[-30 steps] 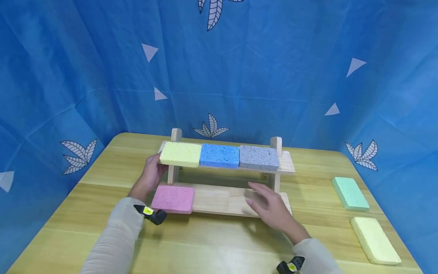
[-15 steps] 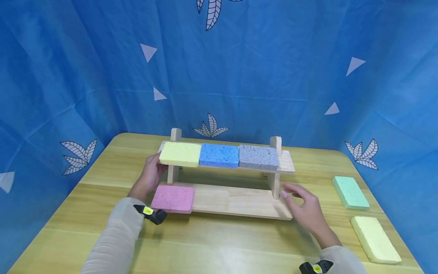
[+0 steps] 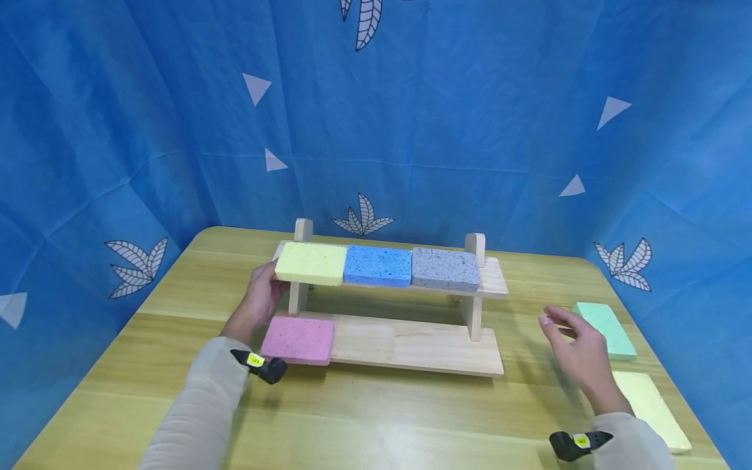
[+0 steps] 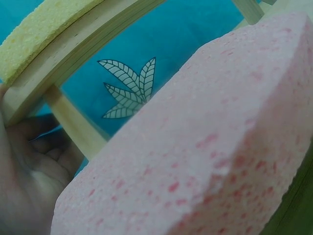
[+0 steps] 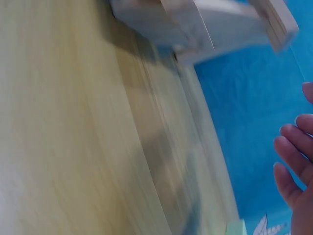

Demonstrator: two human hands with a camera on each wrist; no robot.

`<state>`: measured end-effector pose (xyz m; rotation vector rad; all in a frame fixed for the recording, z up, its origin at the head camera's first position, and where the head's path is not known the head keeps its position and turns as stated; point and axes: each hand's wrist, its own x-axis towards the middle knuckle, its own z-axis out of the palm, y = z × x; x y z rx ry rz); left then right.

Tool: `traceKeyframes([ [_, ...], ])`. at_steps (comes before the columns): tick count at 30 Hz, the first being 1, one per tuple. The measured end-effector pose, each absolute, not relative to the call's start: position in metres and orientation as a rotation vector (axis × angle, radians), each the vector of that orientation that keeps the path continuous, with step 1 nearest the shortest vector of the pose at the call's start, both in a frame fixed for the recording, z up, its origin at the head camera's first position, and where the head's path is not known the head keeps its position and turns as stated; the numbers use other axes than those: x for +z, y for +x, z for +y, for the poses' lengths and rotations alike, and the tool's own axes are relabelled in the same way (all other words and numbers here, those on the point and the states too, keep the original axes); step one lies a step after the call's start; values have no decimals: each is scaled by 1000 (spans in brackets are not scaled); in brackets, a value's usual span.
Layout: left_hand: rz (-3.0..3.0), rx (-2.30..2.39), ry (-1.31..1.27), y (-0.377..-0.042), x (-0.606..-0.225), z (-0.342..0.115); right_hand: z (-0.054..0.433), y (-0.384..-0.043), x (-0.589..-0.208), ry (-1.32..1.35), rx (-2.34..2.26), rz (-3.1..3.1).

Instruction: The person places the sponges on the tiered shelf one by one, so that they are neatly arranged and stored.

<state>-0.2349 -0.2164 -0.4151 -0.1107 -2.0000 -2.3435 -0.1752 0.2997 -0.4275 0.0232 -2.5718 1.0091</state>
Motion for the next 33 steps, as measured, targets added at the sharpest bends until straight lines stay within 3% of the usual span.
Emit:
traceKeyframes([
  [12, -2009, -2355, -104, -235, -413, -215, 353, -179, -424, -413, 980, -2676],
  [33, -2031, -2344, -101, -233, -413, -217, 380, -182, -464, -616, 801, -2780],
])
